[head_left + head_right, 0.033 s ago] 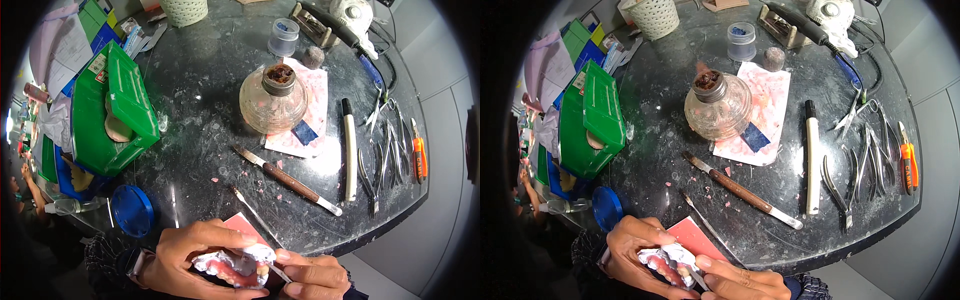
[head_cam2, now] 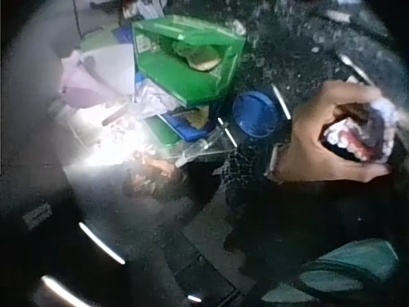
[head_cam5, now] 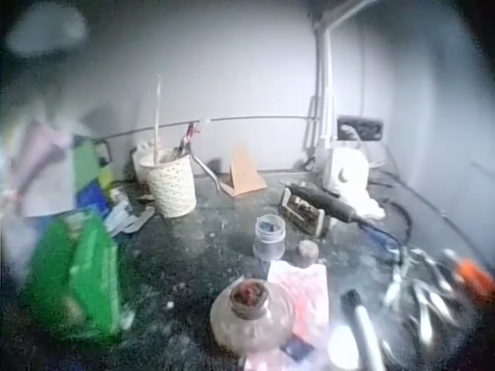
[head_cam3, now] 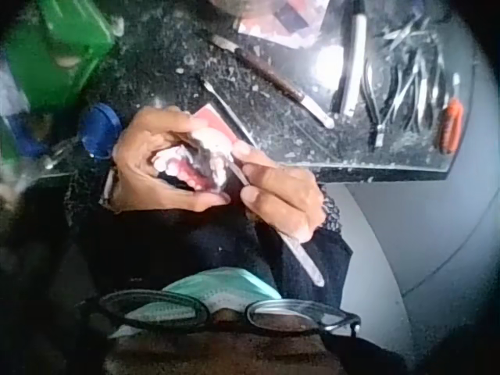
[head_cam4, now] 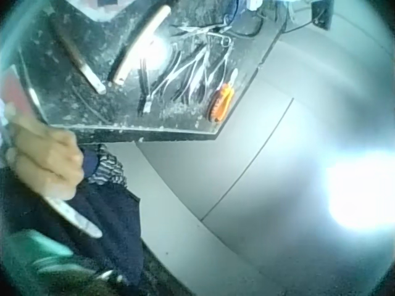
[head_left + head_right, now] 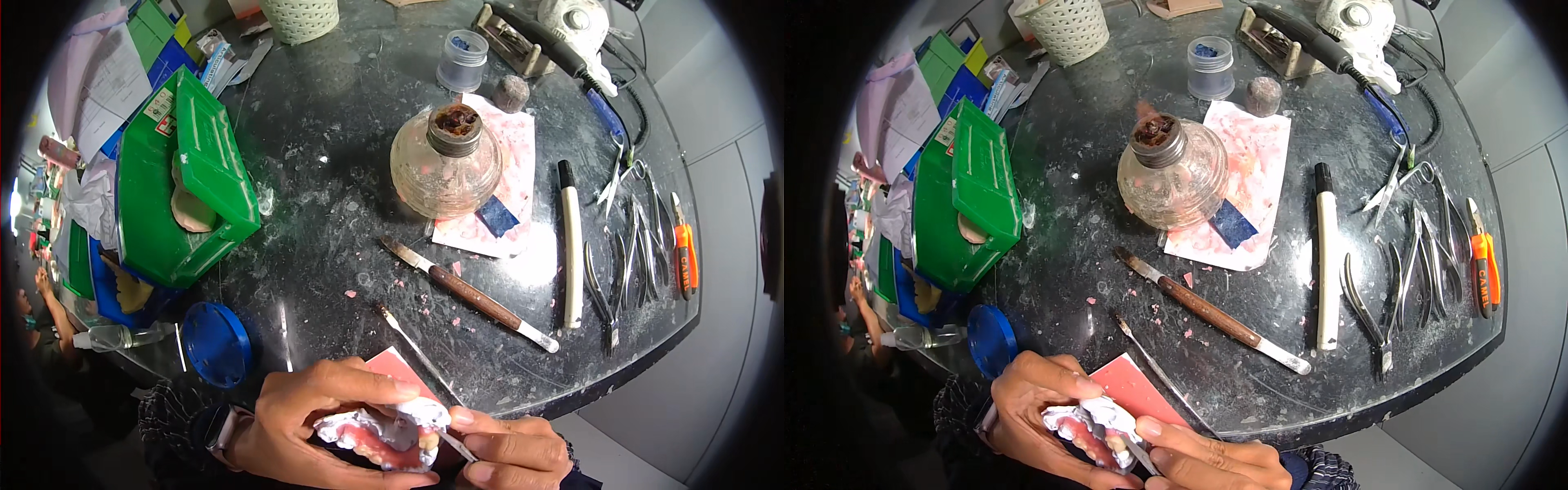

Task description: The person carves and shapes wax onto a dental cast around artificial teeth using dental carving tools, turning and holding the mold by hand.

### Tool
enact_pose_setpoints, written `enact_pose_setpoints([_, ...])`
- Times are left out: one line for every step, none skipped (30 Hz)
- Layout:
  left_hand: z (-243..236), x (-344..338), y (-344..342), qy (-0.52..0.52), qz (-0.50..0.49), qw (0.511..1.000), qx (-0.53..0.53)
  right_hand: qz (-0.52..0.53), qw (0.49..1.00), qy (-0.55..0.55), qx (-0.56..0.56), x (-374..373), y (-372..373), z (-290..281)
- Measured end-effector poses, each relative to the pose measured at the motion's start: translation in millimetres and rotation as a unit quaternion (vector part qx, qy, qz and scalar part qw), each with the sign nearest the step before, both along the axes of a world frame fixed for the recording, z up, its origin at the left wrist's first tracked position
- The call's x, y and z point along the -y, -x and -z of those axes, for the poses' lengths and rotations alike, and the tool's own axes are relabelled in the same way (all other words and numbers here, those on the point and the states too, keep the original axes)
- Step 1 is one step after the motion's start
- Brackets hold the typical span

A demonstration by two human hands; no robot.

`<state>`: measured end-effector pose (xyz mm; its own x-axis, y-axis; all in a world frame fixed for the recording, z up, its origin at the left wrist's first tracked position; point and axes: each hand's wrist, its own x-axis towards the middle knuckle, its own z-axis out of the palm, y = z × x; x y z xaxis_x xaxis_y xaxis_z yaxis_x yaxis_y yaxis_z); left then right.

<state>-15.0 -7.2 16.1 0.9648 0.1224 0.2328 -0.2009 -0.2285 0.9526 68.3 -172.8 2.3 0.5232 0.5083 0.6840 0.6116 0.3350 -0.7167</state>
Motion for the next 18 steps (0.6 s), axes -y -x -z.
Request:
enact_pose_setpoints([1.5,1.7,0.6,0.066,-0.002,0.998,-0.016,0.001,1.0,-0.001,-0.001,-7.7,8.4,2.8])
enact_pose_setpoints([2.0,5.1,0.3,0.133,0.0,0.991,-0.03,0.078,0.986,-0.106,-0.101,-21.1,23.8,3.9])
enact_pose_setpoints([2.6,7.5,0.0,0.134,0.004,0.99,-0.031,0.153,0.945,-0.208,-0.199,-28.6,31.6,5.3])
enact_pose_setpoints([0.6,8.7,2.9,0.166,-0.008,0.985,-0.041,0.149,0.945,-0.21,-0.202,-19.4,24.1,-0.8])
enact_pose_setpoints([0.2,8.6,4.6,0.198,-0.019,0.979,-0.052,0.039,0.974,-0.086,-0.208,-0.7,9.1,-11.0])
enact_pose_setpoints([-1.8,6.5,5.6,0.198,-0.017,0.979,-0.047,-0.068,0.977,0.043,-0.2,10.4,2.8,-20.2])
enact_pose_setpoints([-1.7,3.4,2.9,0.167,0.003,0.985,-0.049,-0.066,0.977,0.042,-0.2,11.3,2.8,-17.0])
enact_pose_setpoints([-1.2,1.8,0.9,0.135,0.023,0.989,-0.051,-0.039,0.982,0.02,-0.185,11.5,3.9,-11.5])
enact_pose_setpoints([-0.1,3.5,-0.4,0.135,0.026,0.989,-0.052,-0.012,0.985,-0.002,-0.17,11.6,5.8,-8.6])
enact_pose_setpoints([1.3,6.2,-1.3,0.139,0.02,0.989,-0.043,0.003,0.982,0.019,-0.19,12.3,10.5,-11.0])
enact_pose_setpoints([0.9,6.0,1.0,0.137,0.003,0.99,-0.038,-0.006,0.981,0.014,-0.194,10.9,8.1,-9.1])
enact_pose_setpoints([-1.1,3.9,3.5,0.131,-0.006,0.991,-0.041,-0.05,0.982,0.018,-0.179,10.1,3.9,-6.8])
enact_pose_setpoints([-4.0,1.2,6.3,0.114,-0.012,0.992,-0.051,-0.096,0.982,0.022,-0.164,7.9,1.4,-3.6])
enact_pose_setpoints([-3.6,1.5,4.2,0.11,0.002,0.993,-0.053,0.06,0.946,-0.204,-0.245,-21.2,32.0,8.2])
enact_pose_setpoints([-2.0,2.6,2.1,0.115,0.01,0.992,-0.05,0.068,0.948,-0.2,-0.239,-11.3,22.2,7.4])
enact_pose_setpoints([-0.1,4.0,-0.1,0.118,0.015,0.992,-0.04,-0.013,0.983,-0.099,-0.156,5.7,4.3,5.9])
enact_pose_setpoints([-2.9,4.1,1.7,0.11,0.006,0.993,-0.034,-0.105,0.992,-0.004,-0.076,11.2,-5.8,3.5])
enact_pose_setpoints([-6.8,3.5,3.1,0.106,0.002,0.994,-0.034,-0.109,0.991,-0.008,-0.076,11.0,-5.4,0.8])
